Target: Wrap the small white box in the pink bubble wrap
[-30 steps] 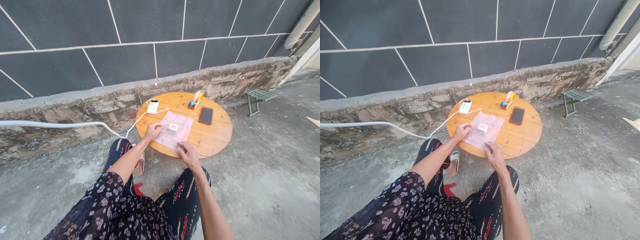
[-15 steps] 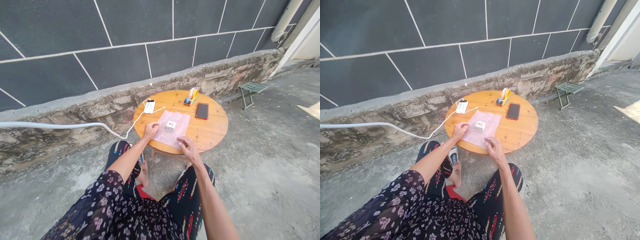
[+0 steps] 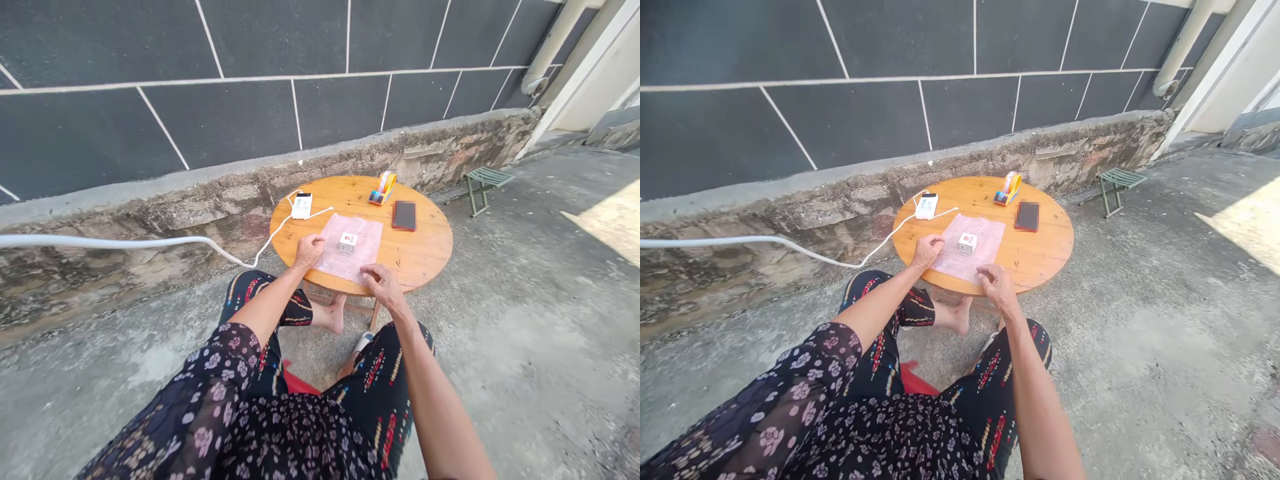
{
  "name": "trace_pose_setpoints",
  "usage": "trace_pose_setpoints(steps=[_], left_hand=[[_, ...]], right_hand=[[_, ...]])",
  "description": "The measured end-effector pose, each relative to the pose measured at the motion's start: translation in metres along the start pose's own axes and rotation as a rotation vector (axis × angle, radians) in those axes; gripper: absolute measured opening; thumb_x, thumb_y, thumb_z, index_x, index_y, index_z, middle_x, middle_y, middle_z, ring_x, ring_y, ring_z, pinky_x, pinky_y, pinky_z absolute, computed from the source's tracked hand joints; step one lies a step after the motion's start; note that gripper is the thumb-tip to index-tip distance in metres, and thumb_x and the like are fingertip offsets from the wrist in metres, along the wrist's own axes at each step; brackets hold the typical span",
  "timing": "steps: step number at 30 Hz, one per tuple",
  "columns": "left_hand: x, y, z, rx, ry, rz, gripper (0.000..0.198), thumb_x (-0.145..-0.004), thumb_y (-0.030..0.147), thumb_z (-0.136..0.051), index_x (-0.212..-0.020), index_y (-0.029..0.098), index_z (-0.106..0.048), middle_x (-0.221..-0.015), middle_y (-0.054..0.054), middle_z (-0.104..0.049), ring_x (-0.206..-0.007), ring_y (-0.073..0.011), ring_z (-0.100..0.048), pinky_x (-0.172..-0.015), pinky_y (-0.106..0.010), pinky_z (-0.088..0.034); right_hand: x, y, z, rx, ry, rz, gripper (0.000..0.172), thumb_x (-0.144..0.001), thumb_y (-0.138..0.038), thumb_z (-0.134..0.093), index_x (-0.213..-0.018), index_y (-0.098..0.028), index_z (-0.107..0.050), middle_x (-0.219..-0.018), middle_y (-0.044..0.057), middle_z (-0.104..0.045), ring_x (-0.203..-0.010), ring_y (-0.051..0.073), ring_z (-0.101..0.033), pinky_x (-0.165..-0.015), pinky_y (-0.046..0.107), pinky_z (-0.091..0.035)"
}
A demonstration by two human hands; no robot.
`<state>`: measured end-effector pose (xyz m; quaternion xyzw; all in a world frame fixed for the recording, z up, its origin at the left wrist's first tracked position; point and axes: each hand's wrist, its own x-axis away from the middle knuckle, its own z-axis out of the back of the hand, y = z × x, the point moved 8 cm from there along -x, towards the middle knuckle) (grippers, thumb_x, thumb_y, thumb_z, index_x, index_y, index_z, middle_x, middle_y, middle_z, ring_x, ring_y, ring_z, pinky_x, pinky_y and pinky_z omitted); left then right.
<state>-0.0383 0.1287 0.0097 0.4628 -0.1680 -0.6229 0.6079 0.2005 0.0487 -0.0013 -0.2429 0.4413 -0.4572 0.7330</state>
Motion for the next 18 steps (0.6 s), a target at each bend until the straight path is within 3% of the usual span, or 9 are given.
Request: trace_pose_setpoints(steps=[5,18], left_hand=[[0.003,0.009,0.005,-0.016,0.022,-0.030,0.022,-0.069,0.019,-0.051,-0.078,0.012,-0.070,-0.073,-0.004,-0.069,-0.069,-0.0162,-0.060,-0.071,-0.025,-0.046],[0.003,0.005,0.006,-0.035,0.040,-0.027,0.022,-0.068,0.021,-0.052,-0.077,0.013,-0.070,-0.073,-0.004,-0.069,-0.070,-0.0167,-0.060,-0.071,-0.025,-0.046]], right_hand=[[0.000,-0.004,0.001,-0.006,0.040,-0.002,0.022,-0.074,-0.028,-0.055,-0.086,-0.018,-0.070,-0.091,0.008,-0.069,-0.091,0.023,-0.060,-0.089,0.040,-0.042],[-0.001,0.018,0.005,-0.278,0.071,-0.112,0.028,-0.076,-0.039,-0.057,-0.090,-0.018,-0.068,-0.091,0.007,-0.071,-0.087,0.022,-0.065,-0.081,0.036,-0.050]])
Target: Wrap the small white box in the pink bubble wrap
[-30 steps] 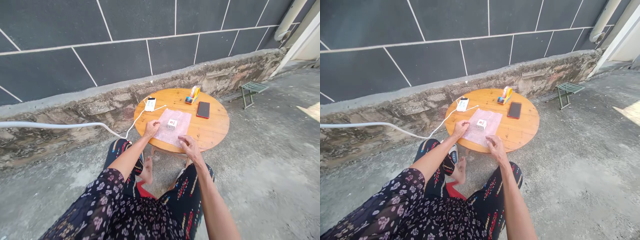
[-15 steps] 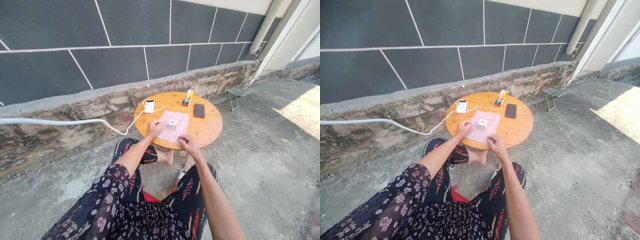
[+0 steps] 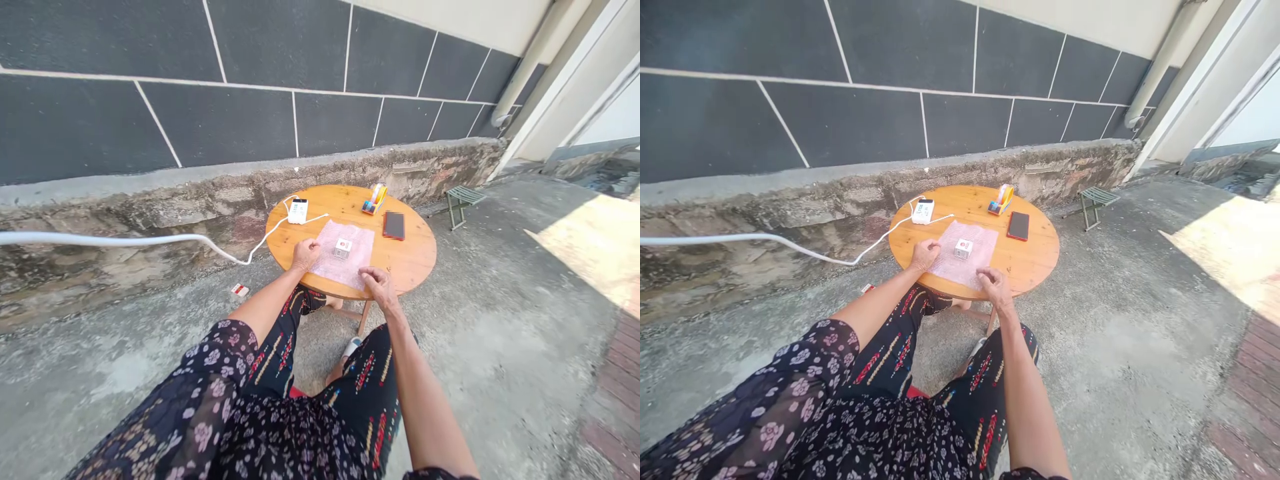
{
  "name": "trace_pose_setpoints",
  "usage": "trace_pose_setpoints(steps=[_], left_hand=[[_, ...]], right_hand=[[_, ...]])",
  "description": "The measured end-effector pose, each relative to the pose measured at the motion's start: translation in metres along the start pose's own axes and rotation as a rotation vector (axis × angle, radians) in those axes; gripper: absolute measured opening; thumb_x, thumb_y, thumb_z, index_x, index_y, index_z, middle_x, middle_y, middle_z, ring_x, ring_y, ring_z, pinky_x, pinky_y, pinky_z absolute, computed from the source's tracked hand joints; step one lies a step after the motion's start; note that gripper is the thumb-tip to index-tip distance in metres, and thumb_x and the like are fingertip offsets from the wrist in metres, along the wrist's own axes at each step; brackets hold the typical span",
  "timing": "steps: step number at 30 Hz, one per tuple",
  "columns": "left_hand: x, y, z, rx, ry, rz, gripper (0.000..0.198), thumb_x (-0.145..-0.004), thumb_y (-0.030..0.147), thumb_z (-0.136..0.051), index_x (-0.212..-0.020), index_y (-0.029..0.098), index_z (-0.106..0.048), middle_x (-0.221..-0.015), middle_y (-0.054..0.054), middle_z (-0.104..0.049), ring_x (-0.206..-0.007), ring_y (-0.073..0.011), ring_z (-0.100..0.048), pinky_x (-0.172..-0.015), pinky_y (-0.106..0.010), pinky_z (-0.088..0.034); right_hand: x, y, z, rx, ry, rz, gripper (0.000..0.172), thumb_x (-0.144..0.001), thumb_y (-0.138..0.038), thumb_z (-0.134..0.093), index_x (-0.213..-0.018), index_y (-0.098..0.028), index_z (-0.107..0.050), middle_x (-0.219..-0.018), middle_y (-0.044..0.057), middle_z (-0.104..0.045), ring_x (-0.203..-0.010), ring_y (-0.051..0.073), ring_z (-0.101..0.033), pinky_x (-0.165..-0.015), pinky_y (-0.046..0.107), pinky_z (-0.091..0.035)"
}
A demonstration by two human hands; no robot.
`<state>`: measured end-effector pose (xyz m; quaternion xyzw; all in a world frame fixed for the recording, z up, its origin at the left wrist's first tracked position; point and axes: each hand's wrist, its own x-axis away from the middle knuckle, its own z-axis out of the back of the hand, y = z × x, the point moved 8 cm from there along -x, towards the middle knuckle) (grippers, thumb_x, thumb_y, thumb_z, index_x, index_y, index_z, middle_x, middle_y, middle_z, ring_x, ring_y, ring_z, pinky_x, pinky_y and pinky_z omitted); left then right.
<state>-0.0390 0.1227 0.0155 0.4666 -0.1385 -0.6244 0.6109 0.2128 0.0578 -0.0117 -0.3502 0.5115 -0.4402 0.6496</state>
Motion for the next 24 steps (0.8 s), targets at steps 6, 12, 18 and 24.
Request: trace_pose_setpoints(steps=[6,12,18,24], left_hand=[[-0.0002,-0.0011,0.0005,-0.001,0.004,-0.004,0.023,-0.068,0.022,-0.052,-0.078,0.013,-0.070,-0.072,-0.004,-0.068,-0.070,-0.0172,-0.060,-0.071,-0.026,-0.046],[0.0005,0.0014,0.0005,0.003,0.003,-0.018,0.022,-0.069,0.022,-0.051,-0.077,0.013,-0.070,-0.072,-0.004,-0.068,-0.069,-0.0168,-0.060,-0.069,-0.025,-0.046],[0.0014,0.0020,0.0010,-0.006,0.003,-0.023,0.022,-0.069,0.019,-0.050,-0.077,0.014,-0.069,-0.076,-0.004,-0.069,-0.072,-0.0171,-0.060,-0.071,-0.025,-0.047],[0.0011,0.0035,-0.0019,-0.046,-0.036,-0.035,0.025,-0.072,0.017,-0.046,-0.083,0.015,-0.068,-0.086,-0.005,-0.070,-0.078,-0.0174,-0.062,-0.076,-0.027,-0.047]], right_hand=[[0.0009,0.0021,0.0002,-0.024,0.022,-0.035,0.028,-0.074,-0.039,-0.058,-0.090,-0.017,-0.068,-0.091,0.007,-0.071,-0.087,0.022,-0.065,-0.082,0.036,-0.050],[0.0007,-0.0011,0.0013,-0.022,0.028,-0.038,0.027,-0.073,-0.039,-0.058,-0.088,-0.018,-0.068,-0.090,0.007,-0.071,-0.087,0.023,-0.065,-0.084,0.039,-0.050],[0.0029,-0.0033,0.0027,-0.028,0.010,-0.044,0.026,-0.075,-0.038,-0.059,-0.090,-0.019,-0.068,-0.093,0.008,-0.070,-0.089,0.023,-0.064,-0.084,0.038,-0.049],[0.0045,-0.0003,0.0045,-0.041,0.005,-0.081,0.025,-0.077,-0.037,-0.060,-0.092,-0.020,-0.068,-0.095,0.008,-0.070,-0.091,0.023,-0.063,-0.085,0.039,-0.048]])
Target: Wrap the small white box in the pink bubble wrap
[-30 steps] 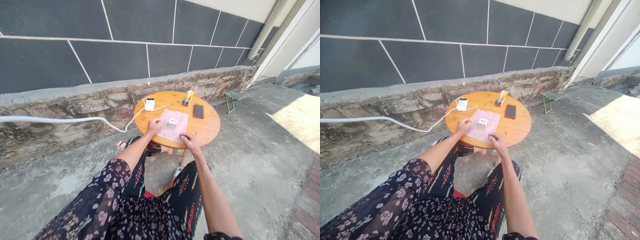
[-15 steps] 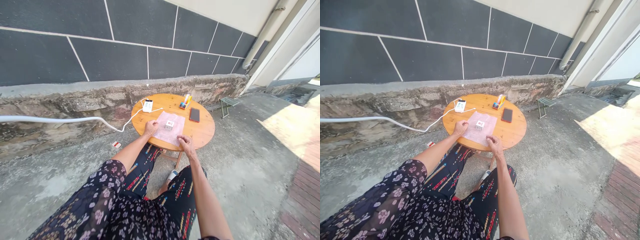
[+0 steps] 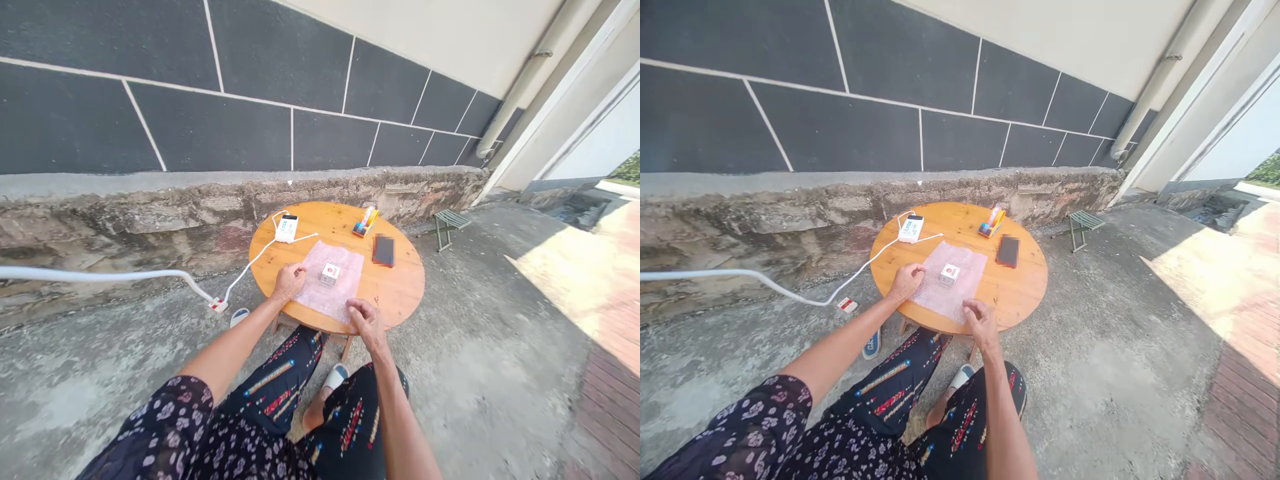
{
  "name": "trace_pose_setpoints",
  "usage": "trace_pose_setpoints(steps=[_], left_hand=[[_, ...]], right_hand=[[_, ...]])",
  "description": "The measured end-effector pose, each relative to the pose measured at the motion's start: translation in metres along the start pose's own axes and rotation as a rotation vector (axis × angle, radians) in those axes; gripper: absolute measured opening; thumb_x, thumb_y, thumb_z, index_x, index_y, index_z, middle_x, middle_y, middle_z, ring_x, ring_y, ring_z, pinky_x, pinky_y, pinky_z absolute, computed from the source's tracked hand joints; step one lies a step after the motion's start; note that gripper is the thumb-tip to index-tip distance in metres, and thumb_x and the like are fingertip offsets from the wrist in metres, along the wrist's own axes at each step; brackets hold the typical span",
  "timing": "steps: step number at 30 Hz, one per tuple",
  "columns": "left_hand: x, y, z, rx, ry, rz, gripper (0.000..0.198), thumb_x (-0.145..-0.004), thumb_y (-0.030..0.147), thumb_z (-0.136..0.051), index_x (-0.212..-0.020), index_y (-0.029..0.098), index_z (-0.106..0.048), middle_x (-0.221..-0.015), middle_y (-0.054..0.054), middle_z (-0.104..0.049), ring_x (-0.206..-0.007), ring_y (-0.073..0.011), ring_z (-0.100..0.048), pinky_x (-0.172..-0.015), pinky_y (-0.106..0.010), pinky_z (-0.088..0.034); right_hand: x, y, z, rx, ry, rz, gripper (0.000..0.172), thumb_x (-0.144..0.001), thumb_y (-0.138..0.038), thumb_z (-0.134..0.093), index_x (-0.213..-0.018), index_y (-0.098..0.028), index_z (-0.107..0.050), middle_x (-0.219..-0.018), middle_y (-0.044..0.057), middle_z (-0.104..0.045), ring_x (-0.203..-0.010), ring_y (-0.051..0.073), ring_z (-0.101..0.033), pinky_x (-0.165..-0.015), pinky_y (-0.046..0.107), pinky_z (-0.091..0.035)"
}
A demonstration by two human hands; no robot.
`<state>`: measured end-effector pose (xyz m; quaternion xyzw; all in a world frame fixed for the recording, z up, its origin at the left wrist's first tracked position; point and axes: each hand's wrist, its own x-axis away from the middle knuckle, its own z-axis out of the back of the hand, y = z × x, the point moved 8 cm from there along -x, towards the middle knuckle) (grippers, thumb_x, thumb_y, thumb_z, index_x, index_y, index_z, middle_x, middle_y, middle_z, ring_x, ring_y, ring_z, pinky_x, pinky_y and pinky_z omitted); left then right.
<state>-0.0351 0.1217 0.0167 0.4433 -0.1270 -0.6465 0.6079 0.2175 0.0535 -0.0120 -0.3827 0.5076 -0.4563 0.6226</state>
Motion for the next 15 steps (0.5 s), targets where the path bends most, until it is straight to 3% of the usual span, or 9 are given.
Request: trace_pose_setpoints(steps=[8,11,15], left_hand=[[-0.005,0.020,0.006,-0.066,-0.224,-0.095,0.023,-0.072,0.019,-0.051,-0.085,0.019,-0.069,-0.083,-0.003,-0.068,-0.073,-0.0166,-0.061,-0.071,-0.025,-0.047],[-0.003,0.032,0.014,-0.146,-0.218,-0.172,0.026,-0.077,0.018,-0.047,-0.092,0.021,-0.068,-0.095,-0.004,-0.066,-0.087,-0.0189,-0.059,-0.079,-0.030,-0.046],[-0.003,0.049,0.009,-0.167,-0.275,-0.351,0.030,-0.077,0.017,-0.050,-0.103,0.023,-0.065,-0.108,-0.004,-0.063,-0.105,-0.0216,-0.053,-0.093,-0.036,-0.043]], right_hand=[[-0.005,-0.007,0.006,-0.064,-0.035,-0.129,0.030,-0.079,-0.044,-0.059,-0.098,-0.021,-0.065,-0.102,0.008,-0.069,-0.098,0.024,-0.061,-0.087,0.039,-0.048],[-0.011,-0.017,0.015,0.027,-0.002,-0.136,0.034,-0.080,-0.044,-0.058,-0.105,-0.023,-0.063,-0.110,0.008,-0.066,-0.099,0.025,-0.060,-0.088,0.041,-0.048],[-0.030,-0.029,0.020,0.251,0.041,-0.098,0.035,-0.080,-0.043,-0.055,-0.110,-0.025,-0.061,-0.117,0.008,-0.062,-0.095,0.026,-0.059,-0.081,0.043,-0.050]])
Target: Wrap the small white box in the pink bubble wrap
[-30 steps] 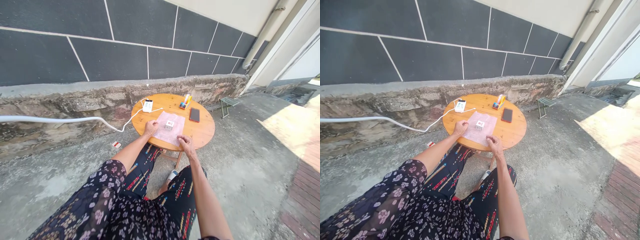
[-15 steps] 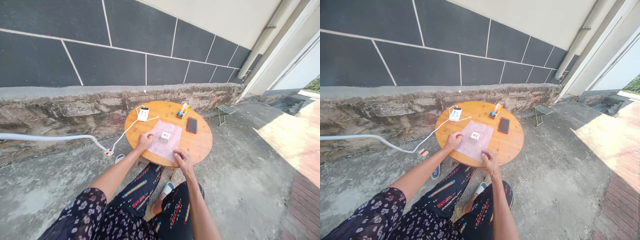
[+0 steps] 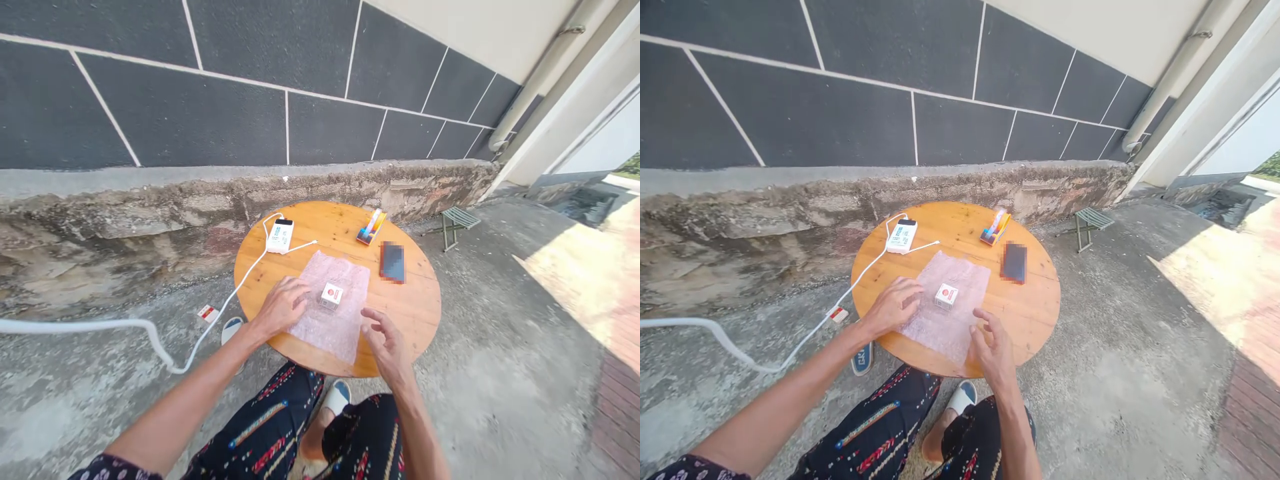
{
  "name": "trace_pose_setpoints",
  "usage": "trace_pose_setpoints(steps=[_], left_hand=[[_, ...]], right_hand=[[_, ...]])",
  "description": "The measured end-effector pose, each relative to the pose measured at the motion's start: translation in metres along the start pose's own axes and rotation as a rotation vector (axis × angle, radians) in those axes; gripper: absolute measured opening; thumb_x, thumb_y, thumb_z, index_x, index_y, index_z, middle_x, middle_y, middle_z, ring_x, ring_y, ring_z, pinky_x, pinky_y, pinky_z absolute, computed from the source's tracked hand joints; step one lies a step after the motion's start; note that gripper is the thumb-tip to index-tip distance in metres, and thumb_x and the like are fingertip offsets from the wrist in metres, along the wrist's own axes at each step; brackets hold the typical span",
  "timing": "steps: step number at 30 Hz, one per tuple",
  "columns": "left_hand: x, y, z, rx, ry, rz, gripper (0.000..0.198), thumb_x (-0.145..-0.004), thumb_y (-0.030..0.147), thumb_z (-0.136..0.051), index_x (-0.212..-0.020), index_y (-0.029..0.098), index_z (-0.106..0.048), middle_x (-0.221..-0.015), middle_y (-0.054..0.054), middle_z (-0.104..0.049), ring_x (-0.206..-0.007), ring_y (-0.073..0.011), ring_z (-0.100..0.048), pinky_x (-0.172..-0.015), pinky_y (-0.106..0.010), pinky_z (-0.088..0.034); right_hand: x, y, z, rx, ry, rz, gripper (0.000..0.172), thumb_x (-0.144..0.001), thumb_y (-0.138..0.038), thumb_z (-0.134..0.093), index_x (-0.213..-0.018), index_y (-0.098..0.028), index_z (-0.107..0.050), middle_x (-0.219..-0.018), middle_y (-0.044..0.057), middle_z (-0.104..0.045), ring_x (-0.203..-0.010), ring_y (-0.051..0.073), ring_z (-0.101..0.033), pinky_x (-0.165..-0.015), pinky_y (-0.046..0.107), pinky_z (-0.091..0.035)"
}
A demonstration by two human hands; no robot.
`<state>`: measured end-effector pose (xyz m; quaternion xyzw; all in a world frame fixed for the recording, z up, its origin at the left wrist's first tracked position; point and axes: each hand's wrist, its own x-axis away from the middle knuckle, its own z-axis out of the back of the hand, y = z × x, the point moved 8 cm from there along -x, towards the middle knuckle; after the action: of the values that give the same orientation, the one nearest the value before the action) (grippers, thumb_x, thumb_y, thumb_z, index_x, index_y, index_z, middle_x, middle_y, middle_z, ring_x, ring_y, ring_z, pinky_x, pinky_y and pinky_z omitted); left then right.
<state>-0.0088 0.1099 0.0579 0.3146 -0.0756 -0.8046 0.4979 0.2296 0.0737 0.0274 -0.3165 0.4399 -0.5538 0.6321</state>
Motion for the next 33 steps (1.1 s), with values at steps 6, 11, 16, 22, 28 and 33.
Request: trace_pose_setpoints(steps=[6,11,16,22,28,33], left_hand=[[-0.005,-0.006,-0.015,0.039,-0.089,0.002,0.063,-0.072,0.020,-0.057,-0.134,0.022,-0.043,-0.133,-0.006,-0.050,-0.126,-0.0245,-0.039,-0.106,-0.040,-0.033],[0.007,-0.013,-0.026,0.055,-0.158,0.030,0.067,-0.074,0.030,-0.062,-0.136,0.023,-0.038,-0.136,-0.007,-0.047,-0.129,-0.0269,-0.035,-0.108,-0.043,-0.030],[0.012,-0.016,-0.029,0.060,-0.135,0.048,0.067,-0.072,0.029,-0.063,-0.135,0.024,-0.040,-0.135,-0.008,-0.048,-0.130,-0.0287,-0.034,-0.109,-0.046,-0.027],[0.010,-0.018,-0.031,0.071,-0.128,0.043,0.068,-0.070,0.030,-0.064,-0.133,0.025,-0.040,-0.135,-0.007,-0.048,-0.129,-0.0284,-0.036,-0.110,-0.046,-0.025],[0.010,-0.020,-0.031,0.076,-0.102,0.044,0.066,-0.069,0.029,-0.063,-0.132,0.025,-0.042,-0.133,-0.008,-0.049,-0.127,-0.0287,-0.038,-0.109,-0.047,-0.026],[0.011,-0.020,-0.030,0.077,-0.094,0.035,0.065,-0.070,0.030,-0.063,-0.132,0.024,-0.042,-0.133,-0.007,-0.049,-0.127,-0.0283,-0.037,-0.110,-0.045,-0.025]], right_hand=[[-0.036,-0.022,-0.026,0.127,-0.032,0.204,0.044,-0.080,-0.031,-0.056,-0.123,-0.026,-0.051,-0.127,0.008,-0.054,-0.112,0.026,-0.052,-0.087,0.043,-0.048],[-0.050,-0.027,-0.057,0.196,-0.173,0.275,0.056,-0.079,-0.025,-0.057,-0.132,-0.027,-0.041,-0.135,0.008,-0.044,-0.125,0.026,-0.041,-0.096,0.046,-0.043],[-0.057,-0.027,-0.070,0.230,-0.213,0.275,0.062,-0.077,-0.020,-0.055,-0.135,-0.027,-0.036,-0.136,0.009,-0.043,-0.126,0.026,-0.040,-0.100,0.048,-0.040],[-0.066,-0.022,-0.083,0.322,-0.205,0.250,0.063,-0.071,-0.012,-0.052,-0.132,-0.024,-0.042,-0.130,0.009,-0.051,-0.123,0.026,-0.044,-0.105,0.050,-0.033],[-0.068,-0.024,-0.075,0.353,-0.172,0.239,0.060,-0.072,-0.015,-0.054,-0.130,-0.025,-0.046,-0.127,0.008,-0.055,-0.117,0.026,-0.050,-0.100,0.048,-0.039],[-0.068,-0.015,-0.019,0.367,-0.021,0.144,0.055,-0.075,-0.026,-0.056,-0.129,-0.023,-0.047,-0.126,0.009,-0.056,-0.109,0.026,-0.056,-0.092,0.044,-0.045]])
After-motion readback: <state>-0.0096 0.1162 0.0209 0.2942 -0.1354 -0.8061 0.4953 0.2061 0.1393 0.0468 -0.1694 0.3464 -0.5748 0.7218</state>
